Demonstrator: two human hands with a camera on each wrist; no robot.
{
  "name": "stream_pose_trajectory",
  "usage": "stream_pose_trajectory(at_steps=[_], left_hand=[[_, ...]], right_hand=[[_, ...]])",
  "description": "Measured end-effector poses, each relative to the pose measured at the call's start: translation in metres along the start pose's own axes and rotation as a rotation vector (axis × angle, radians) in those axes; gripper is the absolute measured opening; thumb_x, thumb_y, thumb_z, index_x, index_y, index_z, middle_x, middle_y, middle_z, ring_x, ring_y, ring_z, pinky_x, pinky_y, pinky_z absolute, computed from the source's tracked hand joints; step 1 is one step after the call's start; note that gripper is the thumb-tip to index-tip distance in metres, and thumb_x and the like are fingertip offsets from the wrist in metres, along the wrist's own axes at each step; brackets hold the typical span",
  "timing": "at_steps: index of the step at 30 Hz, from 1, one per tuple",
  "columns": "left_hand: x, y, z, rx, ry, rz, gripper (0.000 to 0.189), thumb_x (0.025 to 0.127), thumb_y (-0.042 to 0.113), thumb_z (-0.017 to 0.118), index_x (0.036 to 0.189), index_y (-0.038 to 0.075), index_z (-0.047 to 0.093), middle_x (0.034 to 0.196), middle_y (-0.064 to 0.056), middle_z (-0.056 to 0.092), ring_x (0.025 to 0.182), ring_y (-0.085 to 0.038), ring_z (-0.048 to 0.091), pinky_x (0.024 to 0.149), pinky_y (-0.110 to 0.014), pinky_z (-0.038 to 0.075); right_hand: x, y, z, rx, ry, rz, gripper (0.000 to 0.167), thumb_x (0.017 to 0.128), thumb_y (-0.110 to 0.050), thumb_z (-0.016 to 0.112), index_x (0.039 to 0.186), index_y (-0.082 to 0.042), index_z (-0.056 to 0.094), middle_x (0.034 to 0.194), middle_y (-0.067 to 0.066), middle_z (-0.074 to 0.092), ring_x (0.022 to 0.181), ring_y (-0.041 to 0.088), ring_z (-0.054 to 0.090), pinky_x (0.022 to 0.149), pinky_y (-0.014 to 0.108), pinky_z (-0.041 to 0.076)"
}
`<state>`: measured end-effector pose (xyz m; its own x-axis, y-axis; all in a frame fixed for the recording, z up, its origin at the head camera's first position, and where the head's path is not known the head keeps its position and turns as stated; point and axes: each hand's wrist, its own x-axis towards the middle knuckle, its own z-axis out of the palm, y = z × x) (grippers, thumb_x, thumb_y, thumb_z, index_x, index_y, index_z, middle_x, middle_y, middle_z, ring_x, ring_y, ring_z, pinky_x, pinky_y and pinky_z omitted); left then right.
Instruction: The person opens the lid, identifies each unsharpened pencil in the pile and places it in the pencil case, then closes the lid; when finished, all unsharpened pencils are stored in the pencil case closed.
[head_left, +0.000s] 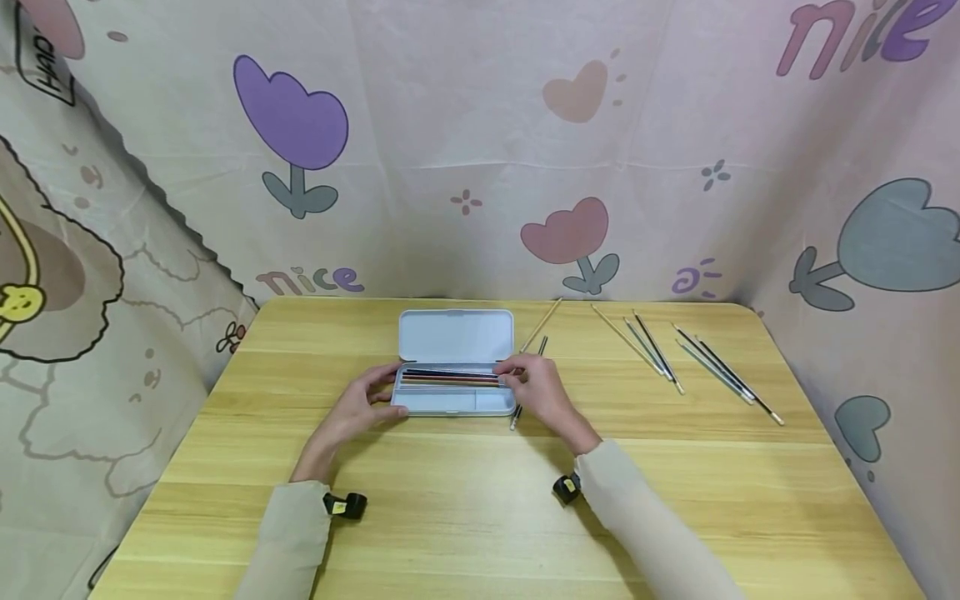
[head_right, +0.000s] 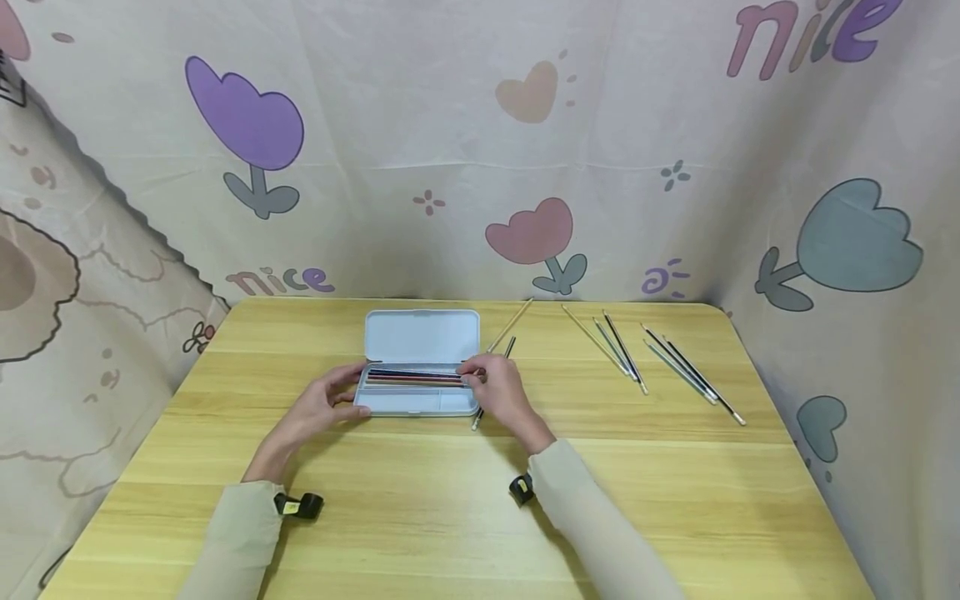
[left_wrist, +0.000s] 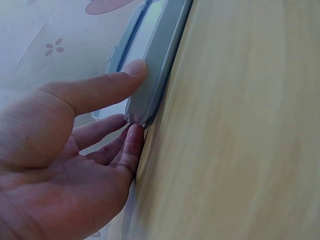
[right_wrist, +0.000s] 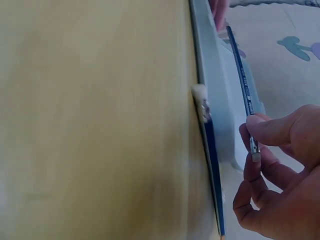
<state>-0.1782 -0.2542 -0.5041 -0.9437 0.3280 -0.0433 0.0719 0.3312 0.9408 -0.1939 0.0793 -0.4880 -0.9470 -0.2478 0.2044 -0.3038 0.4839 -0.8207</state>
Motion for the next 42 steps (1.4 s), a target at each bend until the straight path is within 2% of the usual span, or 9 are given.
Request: stream_pose_trajectory(at_steps=[8,13,21,27,33,37,42], left_hand=[[0.000,0.000,0.000,0.007,0.002,0.016,0.083,0.084,-0.006,0.081,0.154,-0.004,0.038,0.145,-0.030,0.046,0.119,-0.046,0.059,0.100,-0.044,0.053],[-0.001,0.001,0.000,0.024,0.004,0.014,0.081,0.084,-0.006,0.080,0.154,-0.004,0.038,0.144,-0.030,0.046,0.118,-0.045,0.059,0.099,-0.042,0.054],[-0.002,0.002,0.000,0.027,0.009,0.016,0.081,0.085,-0.006,0.080,0.154,-0.004,0.039,0.145,-0.030,0.046,0.119,-0.045,0.059,0.100,-0.045,0.053],[-0.002,0.002,0.001,0.005,0.002,0.008,0.082,0.084,-0.006,0.080,0.154,-0.005,0.038,0.145,-0.030,0.046,0.119,-0.046,0.059,0.098,-0.039,0.054],[-0.001,0.003,0.001,0.010,0.005,0.008,0.082,0.085,-0.006,0.080,0.155,-0.004,0.037,0.145,-0.030,0.045,0.120,-0.046,0.059,0.098,-0.041,0.054],[-0.001,0.003,0.001,0.017,0.005,0.010,0.082,0.084,-0.005,0.080,0.155,-0.004,0.037,0.145,-0.030,0.046,0.119,-0.046,0.059,0.099,-0.044,0.053],[-0.001,0.003,0.000,0.012,0.003,0.005,0.083,0.084,-0.005,0.081,0.155,-0.004,0.037,0.145,-0.030,0.046,0.119,-0.045,0.059,0.098,-0.041,0.054]], right_hand=[[0.007,-0.004,0.009,-0.115,-0.049,-0.013,0.010,0.090,0.004,0.075,0.095,-0.003,0.080,0.100,0.010,0.077,0.085,0.019,0.071,0.073,0.026,0.060],[0.009,-0.009,0.011,-0.189,-0.080,-0.051,0.012,0.089,0.003,0.076,0.095,-0.006,0.081,0.101,0.008,0.077,0.090,0.020,0.072,0.079,0.031,0.060],[0.011,-0.013,0.015,-0.240,-0.096,-0.047,0.012,0.090,0.001,0.076,0.097,-0.007,0.081,0.101,0.007,0.077,0.091,0.021,0.069,0.084,0.037,0.057],[0.008,-0.008,0.014,-0.157,-0.054,-0.039,0.015,0.089,0.003,0.076,0.100,-0.006,0.079,0.099,0.005,0.076,0.088,0.018,0.067,0.080,0.034,0.057],[-0.002,-0.004,0.004,-0.044,0.032,-0.049,0.017,0.089,0.005,0.075,0.105,0.001,0.076,0.095,0.009,0.073,0.076,0.017,0.065,0.065,0.026,0.057],[-0.012,-0.003,-0.005,-0.019,0.071,-0.042,0.018,0.088,0.004,0.076,0.106,0.002,0.074,0.090,0.007,0.072,0.075,0.018,0.065,0.063,0.024,0.057],[-0.024,-0.001,-0.013,-0.058,0.058,-0.002,0.013,0.087,0.002,0.077,0.099,-0.001,0.075,0.083,0.003,0.069,0.075,0.018,0.064,0.066,0.025,0.057]])
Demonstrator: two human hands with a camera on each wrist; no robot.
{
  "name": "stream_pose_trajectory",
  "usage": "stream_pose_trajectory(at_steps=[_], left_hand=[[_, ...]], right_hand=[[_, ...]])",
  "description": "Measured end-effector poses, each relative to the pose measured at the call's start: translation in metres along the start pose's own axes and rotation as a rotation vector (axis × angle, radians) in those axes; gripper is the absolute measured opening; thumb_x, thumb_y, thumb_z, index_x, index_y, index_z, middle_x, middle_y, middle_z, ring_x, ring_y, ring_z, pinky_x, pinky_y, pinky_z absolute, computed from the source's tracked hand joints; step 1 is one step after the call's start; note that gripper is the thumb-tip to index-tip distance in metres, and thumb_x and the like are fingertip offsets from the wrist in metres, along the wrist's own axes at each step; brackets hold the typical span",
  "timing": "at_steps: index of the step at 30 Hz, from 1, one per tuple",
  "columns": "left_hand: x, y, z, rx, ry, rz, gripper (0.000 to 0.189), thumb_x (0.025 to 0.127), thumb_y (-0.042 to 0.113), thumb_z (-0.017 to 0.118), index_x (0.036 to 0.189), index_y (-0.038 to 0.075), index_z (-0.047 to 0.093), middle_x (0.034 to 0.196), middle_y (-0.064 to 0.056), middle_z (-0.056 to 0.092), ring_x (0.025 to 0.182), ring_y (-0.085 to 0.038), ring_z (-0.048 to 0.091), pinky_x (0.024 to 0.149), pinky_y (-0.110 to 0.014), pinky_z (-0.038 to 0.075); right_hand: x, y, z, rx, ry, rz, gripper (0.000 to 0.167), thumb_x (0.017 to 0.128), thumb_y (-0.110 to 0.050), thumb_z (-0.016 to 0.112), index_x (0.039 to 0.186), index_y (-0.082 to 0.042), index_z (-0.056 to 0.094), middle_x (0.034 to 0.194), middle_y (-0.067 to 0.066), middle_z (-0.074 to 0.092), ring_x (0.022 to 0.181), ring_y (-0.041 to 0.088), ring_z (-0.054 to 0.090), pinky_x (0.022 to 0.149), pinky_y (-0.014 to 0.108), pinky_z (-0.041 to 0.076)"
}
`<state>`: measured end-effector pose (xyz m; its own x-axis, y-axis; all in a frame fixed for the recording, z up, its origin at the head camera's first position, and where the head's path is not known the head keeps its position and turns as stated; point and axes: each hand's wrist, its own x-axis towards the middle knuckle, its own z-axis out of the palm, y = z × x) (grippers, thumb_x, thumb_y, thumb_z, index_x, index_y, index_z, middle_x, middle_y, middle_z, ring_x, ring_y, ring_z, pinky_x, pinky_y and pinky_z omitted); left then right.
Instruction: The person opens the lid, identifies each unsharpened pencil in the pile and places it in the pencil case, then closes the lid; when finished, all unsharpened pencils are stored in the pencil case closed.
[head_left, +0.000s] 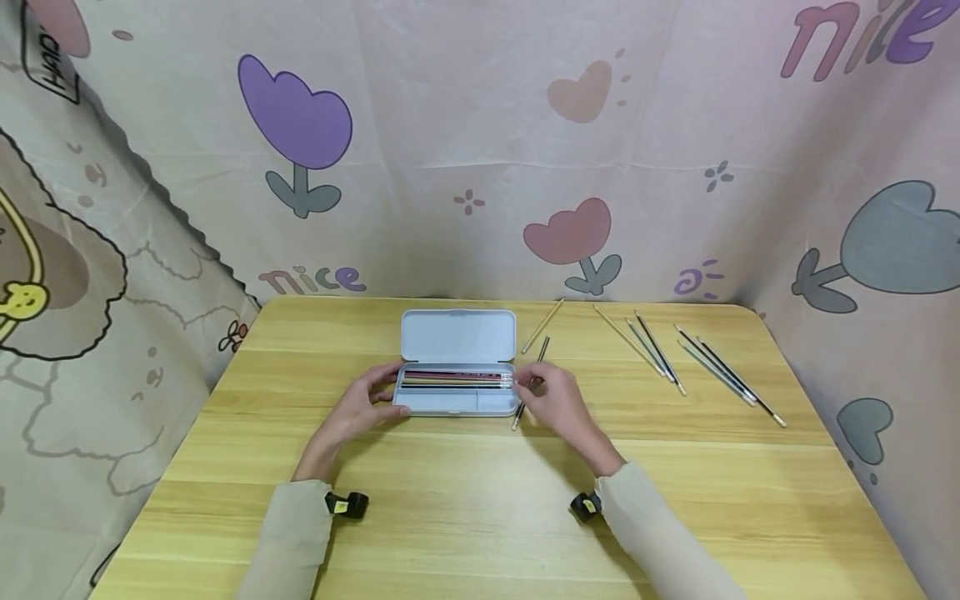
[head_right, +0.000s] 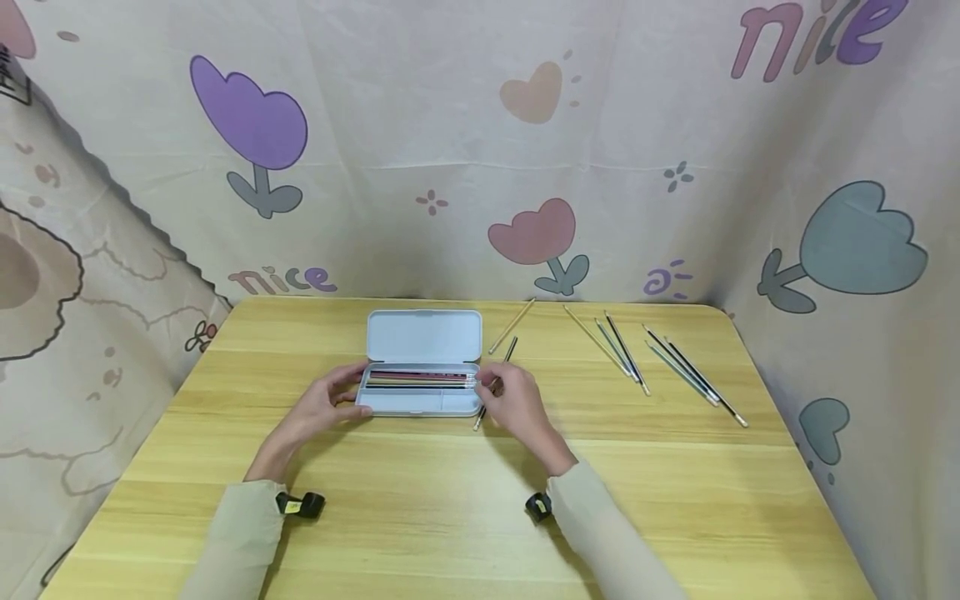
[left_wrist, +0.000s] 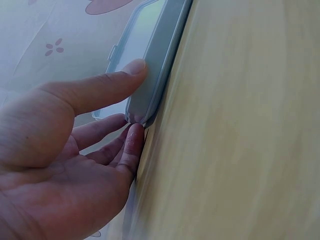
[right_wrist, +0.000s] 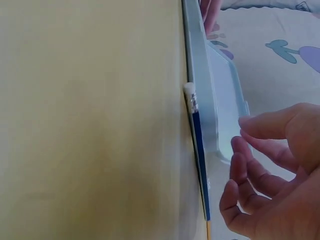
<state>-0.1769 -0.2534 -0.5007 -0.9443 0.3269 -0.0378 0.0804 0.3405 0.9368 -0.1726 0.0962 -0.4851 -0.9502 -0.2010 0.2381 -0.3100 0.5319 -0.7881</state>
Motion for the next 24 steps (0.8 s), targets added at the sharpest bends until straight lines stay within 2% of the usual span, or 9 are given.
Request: stream_pose_trajectory(at_steps=[5,12,17,24], left_hand=[[0.000,0.000,-0.001,-0.011,0.003,-0.009,0.083,0.084,-0.005,0.081,0.155,-0.004,0.037,0.145,-0.030,0.046,0.119,-0.046,0.059,0.096,-0.035,0.055],[0.001,-0.003,0.001,-0.014,0.001,-0.022,0.083,0.084,-0.005,0.081,0.155,-0.003,0.038,0.145,-0.030,0.045,0.120,-0.045,0.058,0.097,-0.037,0.054],[0.002,-0.003,0.002,-0.012,-0.002,-0.025,0.083,0.084,-0.005,0.080,0.155,-0.003,0.037,0.146,-0.029,0.045,0.121,-0.045,0.058,0.098,-0.037,0.054],[0.001,-0.004,0.000,-0.012,0.000,-0.016,0.083,0.084,-0.006,0.080,0.155,-0.003,0.038,0.146,-0.029,0.044,0.121,-0.046,0.058,0.098,-0.037,0.054]], right_hand=[[-0.007,0.004,-0.004,-0.059,-0.073,0.054,0.013,0.087,0.000,0.079,0.100,-0.002,0.076,0.082,0.001,0.068,0.074,0.014,0.062,0.066,0.025,0.056],[-0.017,0.007,-0.016,-0.118,-0.217,0.153,0.012,0.091,-0.006,0.077,0.103,-0.004,0.077,0.087,0.001,0.067,0.077,0.014,0.062,0.067,0.027,0.055],[-0.030,0.016,-0.032,-0.159,-0.188,0.202,0.016,0.087,-0.003,0.079,0.102,-0.004,0.075,0.097,0.006,0.065,0.083,0.017,0.063,0.073,0.032,0.057],[-0.042,0.029,-0.058,-0.173,-0.126,0.211,0.021,0.085,0.007,0.074,0.104,-0.003,0.071,0.091,0.006,0.070,0.082,0.017,0.066,0.074,0.034,0.058]])
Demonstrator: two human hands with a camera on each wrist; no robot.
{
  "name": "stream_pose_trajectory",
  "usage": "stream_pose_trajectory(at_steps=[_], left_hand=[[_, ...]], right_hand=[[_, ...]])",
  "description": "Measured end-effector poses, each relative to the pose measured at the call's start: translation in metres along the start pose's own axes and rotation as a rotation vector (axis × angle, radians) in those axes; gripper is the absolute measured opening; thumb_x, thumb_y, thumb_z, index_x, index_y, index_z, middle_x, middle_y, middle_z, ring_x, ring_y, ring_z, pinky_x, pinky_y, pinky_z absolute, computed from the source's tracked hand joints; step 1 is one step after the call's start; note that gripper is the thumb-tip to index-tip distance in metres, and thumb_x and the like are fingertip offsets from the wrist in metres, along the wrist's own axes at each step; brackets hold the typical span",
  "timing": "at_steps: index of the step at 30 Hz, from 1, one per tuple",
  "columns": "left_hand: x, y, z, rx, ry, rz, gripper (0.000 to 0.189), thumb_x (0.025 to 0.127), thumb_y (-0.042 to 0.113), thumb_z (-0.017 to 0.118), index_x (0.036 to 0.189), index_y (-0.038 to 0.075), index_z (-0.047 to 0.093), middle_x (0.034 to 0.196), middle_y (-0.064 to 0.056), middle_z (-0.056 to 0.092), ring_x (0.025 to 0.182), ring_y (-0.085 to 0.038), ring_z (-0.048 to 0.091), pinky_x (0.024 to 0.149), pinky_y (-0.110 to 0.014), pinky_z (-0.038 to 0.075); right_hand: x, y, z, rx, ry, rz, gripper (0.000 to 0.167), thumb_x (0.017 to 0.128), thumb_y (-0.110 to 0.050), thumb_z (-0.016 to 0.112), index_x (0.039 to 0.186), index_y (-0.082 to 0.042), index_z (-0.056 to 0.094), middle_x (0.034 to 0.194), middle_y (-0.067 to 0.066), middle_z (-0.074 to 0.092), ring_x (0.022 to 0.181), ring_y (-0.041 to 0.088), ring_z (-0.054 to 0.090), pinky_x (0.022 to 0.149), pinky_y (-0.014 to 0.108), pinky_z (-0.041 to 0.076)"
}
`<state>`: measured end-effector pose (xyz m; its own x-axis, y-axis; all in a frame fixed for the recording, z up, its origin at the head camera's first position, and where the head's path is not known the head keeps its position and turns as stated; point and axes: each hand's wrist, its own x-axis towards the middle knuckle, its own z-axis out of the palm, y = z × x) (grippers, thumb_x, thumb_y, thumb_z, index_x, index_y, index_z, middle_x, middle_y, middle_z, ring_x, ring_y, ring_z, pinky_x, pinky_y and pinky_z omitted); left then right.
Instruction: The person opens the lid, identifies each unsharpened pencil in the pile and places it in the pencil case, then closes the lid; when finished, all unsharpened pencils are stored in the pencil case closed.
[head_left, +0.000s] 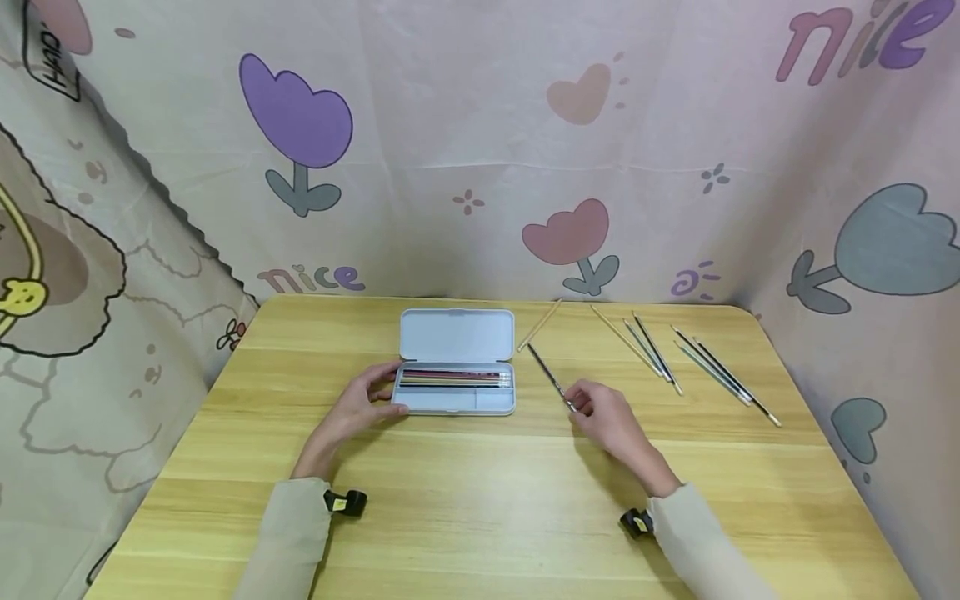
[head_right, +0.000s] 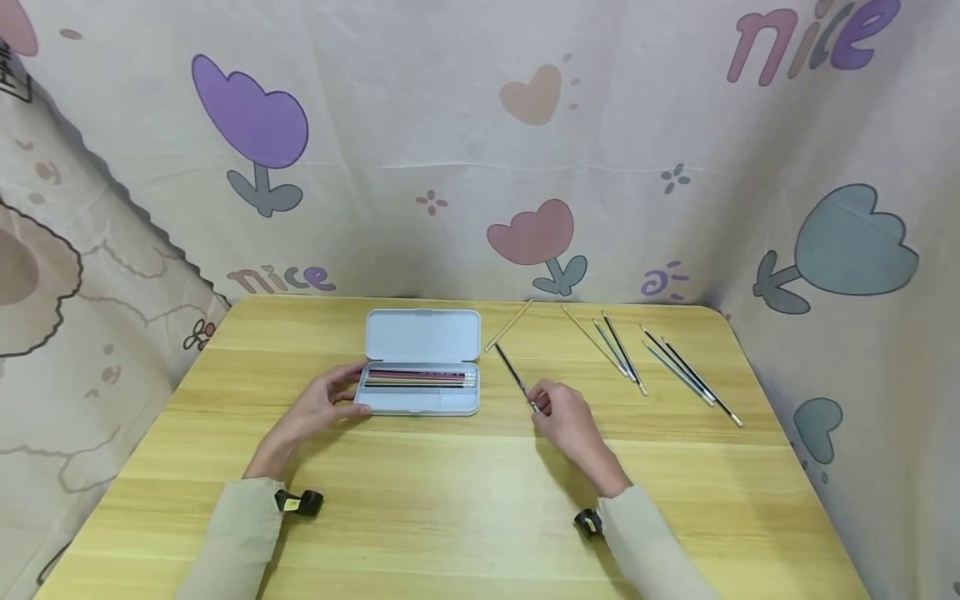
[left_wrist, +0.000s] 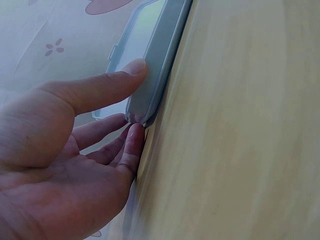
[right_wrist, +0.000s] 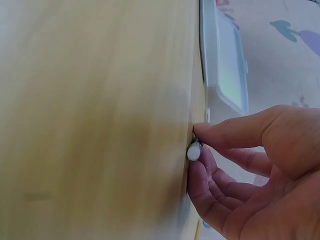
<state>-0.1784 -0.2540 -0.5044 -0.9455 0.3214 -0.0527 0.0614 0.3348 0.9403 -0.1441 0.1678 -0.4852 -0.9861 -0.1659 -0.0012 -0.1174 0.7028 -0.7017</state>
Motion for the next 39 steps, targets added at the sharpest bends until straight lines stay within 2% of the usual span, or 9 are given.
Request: stream_pose_trajectory(at_steps=[4,11,19,22,26,30,39], left_hand=[[0.000,0.000,-0.001,0.000,-0.003,0.006,0.083,0.084,-0.005,0.080,0.155,-0.004,0.037,0.146,-0.030,0.044,0.121,-0.046,0.058,0.099,-0.039,0.054],[0.000,0.002,0.000,0.009,0.001,-0.002,0.083,0.084,-0.005,0.081,0.155,-0.004,0.037,0.146,-0.030,0.045,0.119,-0.044,0.059,0.096,-0.034,0.054],[0.001,0.003,0.000,0.025,0.004,0.014,0.082,0.084,-0.005,0.081,0.154,-0.005,0.038,0.145,-0.030,0.046,0.118,-0.044,0.059,0.098,-0.037,0.054],[0.000,0.003,0.000,0.022,0.004,0.013,0.083,0.084,-0.005,0.081,0.154,-0.005,0.038,0.145,-0.030,0.046,0.118,-0.045,0.059,0.098,-0.037,0.054],[0.000,0.003,0.000,0.012,0.002,0.008,0.084,0.083,-0.005,0.081,0.155,-0.004,0.038,0.145,-0.030,0.046,0.118,-0.045,0.059,0.096,-0.035,0.055],[-0.001,0.001,-0.001,0.011,-0.002,0.012,0.083,0.084,-0.006,0.080,0.155,-0.005,0.037,0.146,-0.031,0.045,0.118,-0.046,0.059,0.095,-0.032,0.055],[-0.001,0.000,0.000,0.002,-0.006,0.044,0.083,0.084,-0.006,0.080,0.154,-0.008,0.036,0.144,-0.034,0.045,0.116,-0.048,0.060,0.090,-0.026,0.056]], right_hand=[[-0.004,0.007,-0.009,-0.013,0.013,0.028,0.021,0.085,0.008,0.072,0.104,-0.001,0.071,0.090,0.006,0.071,0.082,0.018,0.067,0.073,0.034,0.059],[-0.010,0.019,-0.017,-0.032,0.060,0.003,0.015,0.088,0.005,0.068,0.101,-0.001,0.075,0.088,0.008,0.072,0.078,0.016,0.067,0.070,0.030,0.057],[-0.010,0.025,-0.024,0.036,0.091,0.028,0.016,0.092,0.005,0.067,0.105,-0.001,0.075,0.089,0.006,0.070,0.078,0.017,0.064,0.064,0.025,0.053],[-0.009,0.026,-0.025,0.053,0.113,-0.005,0.015,0.092,0.005,0.068,0.104,0.000,0.075,0.091,0.008,0.071,0.080,0.019,0.065,0.068,0.025,0.054],[-0.006,0.026,-0.027,0.086,0.190,-0.058,0.016,0.090,0.005,0.070,0.104,0.000,0.076,0.094,0.011,0.074,0.085,0.024,0.067,0.076,0.026,0.057],[-0.003,0.023,-0.027,0.143,0.244,-0.068,0.017,0.091,0.004,0.070,0.106,-0.001,0.077,0.099,0.012,0.075,0.090,0.026,0.069,0.078,0.023,0.057],[0.006,0.009,-0.017,0.233,0.231,-0.107,0.014,0.094,0.002,0.071,0.106,-0.001,0.077,0.101,0.014,0.074,0.091,0.027,0.067,0.075,0.025,0.059]])
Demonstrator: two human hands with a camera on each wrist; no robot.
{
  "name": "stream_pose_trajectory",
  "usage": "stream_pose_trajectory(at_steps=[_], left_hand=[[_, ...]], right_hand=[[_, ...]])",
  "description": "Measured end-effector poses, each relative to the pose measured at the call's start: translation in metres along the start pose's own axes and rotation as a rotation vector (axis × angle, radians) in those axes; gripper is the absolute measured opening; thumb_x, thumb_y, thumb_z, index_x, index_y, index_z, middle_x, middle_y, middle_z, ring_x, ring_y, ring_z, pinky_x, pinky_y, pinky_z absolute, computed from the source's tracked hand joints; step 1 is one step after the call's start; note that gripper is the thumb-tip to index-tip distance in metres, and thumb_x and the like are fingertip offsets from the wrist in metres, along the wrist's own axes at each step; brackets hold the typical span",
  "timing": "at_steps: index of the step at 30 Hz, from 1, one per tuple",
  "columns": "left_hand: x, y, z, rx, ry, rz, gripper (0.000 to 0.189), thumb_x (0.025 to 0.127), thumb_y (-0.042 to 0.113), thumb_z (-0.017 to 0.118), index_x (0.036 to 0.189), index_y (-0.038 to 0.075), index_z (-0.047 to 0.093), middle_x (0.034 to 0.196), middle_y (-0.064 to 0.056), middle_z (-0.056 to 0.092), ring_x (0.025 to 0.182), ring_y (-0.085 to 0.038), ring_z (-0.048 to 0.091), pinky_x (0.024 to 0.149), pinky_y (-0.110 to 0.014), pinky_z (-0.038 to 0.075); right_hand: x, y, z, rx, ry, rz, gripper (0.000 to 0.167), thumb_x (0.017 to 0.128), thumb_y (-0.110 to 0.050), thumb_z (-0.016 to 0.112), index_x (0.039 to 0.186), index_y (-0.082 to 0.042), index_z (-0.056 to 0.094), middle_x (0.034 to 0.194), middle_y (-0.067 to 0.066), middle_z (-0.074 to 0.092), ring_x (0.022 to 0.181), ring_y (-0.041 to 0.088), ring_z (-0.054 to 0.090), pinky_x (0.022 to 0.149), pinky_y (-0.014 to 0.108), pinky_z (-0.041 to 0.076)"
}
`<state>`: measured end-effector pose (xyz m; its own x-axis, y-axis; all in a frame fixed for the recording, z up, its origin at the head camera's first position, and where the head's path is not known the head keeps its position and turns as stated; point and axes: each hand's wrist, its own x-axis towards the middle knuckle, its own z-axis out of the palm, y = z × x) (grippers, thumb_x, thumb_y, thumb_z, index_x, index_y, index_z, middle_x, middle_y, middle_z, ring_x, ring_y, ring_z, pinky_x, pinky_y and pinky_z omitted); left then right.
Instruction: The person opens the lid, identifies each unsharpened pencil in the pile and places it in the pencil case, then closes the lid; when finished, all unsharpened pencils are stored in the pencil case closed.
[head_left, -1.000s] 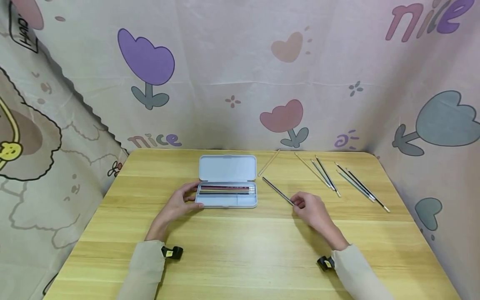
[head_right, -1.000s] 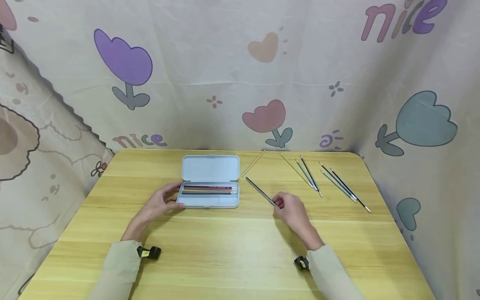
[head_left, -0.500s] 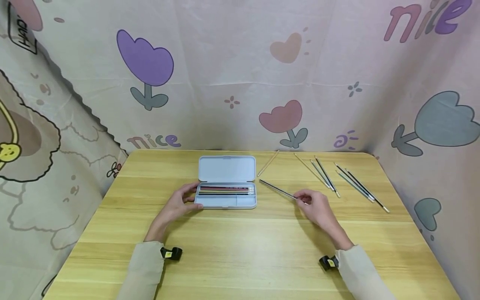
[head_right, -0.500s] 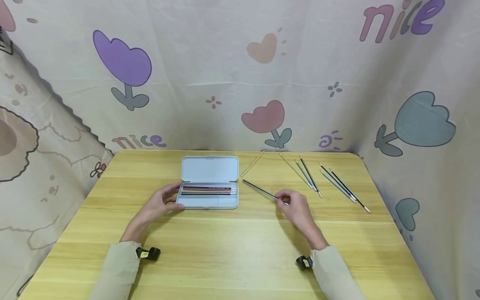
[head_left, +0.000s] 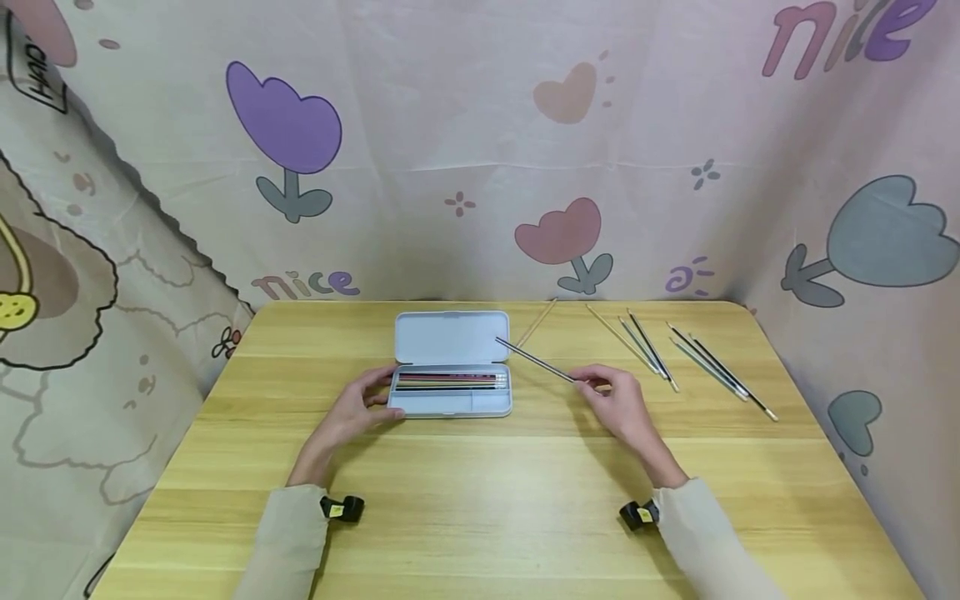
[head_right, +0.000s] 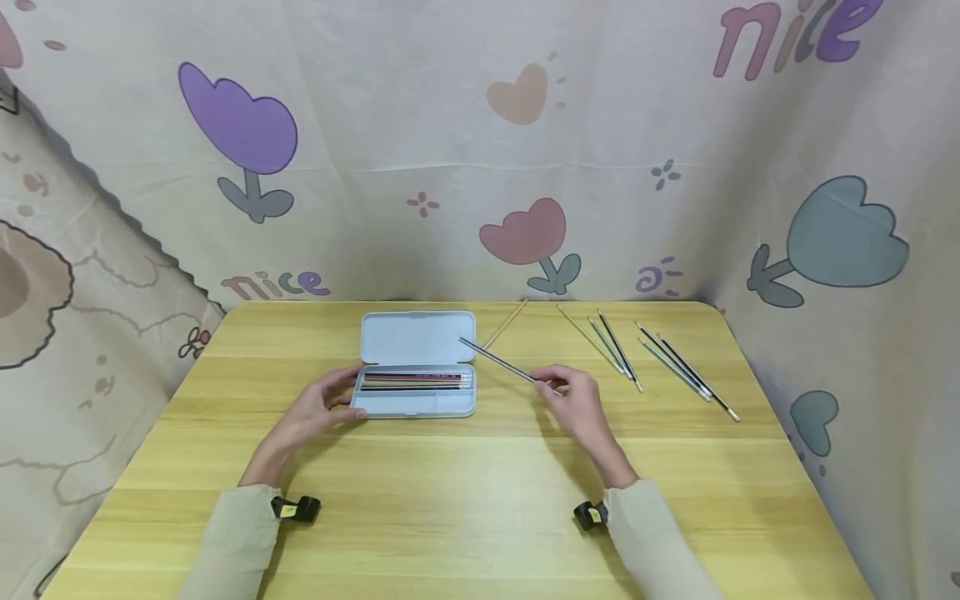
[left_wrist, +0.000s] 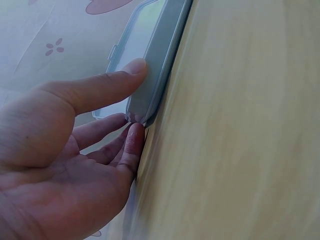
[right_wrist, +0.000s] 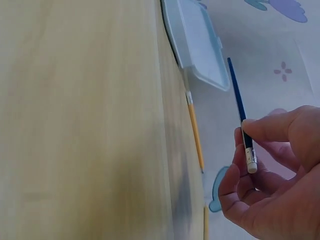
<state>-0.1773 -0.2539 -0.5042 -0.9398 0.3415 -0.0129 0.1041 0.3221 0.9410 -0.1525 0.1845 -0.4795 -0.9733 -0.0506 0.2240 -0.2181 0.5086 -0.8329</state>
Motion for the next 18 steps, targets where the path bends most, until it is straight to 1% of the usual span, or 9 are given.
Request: stream_pose_trajectory(at_steps=[2,8,12,18], left_hand=[[0.000,0.000,0.000,0.003,0.000,0.005,0.082,0.084,-0.006,0.080,0.154,-0.008,0.036,0.143,-0.034,0.045,0.116,-0.047,0.061,0.090,-0.025,0.055],[0.002,0.000,-0.001,-0.006,0.001,-0.013,0.084,0.083,-0.007,0.081,0.154,-0.006,0.037,0.143,-0.033,0.047,0.116,-0.047,0.061,0.089,-0.025,0.056],[0.002,0.000,-0.001,-0.005,-0.002,-0.022,0.084,0.083,-0.006,0.081,0.154,-0.005,0.037,0.145,-0.031,0.046,0.117,-0.046,0.060,0.092,-0.027,0.055],[0.001,0.000,0.000,0.012,0.007,-0.027,0.083,0.083,-0.006,0.081,0.154,-0.005,0.038,0.145,-0.031,0.046,0.117,-0.045,0.061,0.094,-0.031,0.055]], right_hand=[[0.002,-0.002,0.006,0.009,-0.004,0.001,0.015,0.093,0.003,0.071,0.106,-0.001,0.077,0.101,0.014,0.074,0.091,0.027,0.067,0.074,0.025,0.058],[0.009,-0.008,0.025,0.045,-0.014,-0.010,0.014,0.093,0.003,0.071,0.104,-0.002,0.078,0.098,0.012,0.075,0.087,0.026,0.066,0.067,0.021,0.054],[0.015,-0.013,0.037,0.048,-0.010,-0.021,0.013,0.093,0.003,0.071,0.101,-0.004,0.079,0.097,0.010,0.075,0.085,0.025,0.066,0.063,0.020,0.051],[0.026,-0.021,0.054,0.056,-0.038,-0.030,0.015,0.093,0.005,0.070,0.101,-0.004,0.078,0.095,0.010,0.074,0.084,0.023,0.064,0.064,0.022,0.051]])
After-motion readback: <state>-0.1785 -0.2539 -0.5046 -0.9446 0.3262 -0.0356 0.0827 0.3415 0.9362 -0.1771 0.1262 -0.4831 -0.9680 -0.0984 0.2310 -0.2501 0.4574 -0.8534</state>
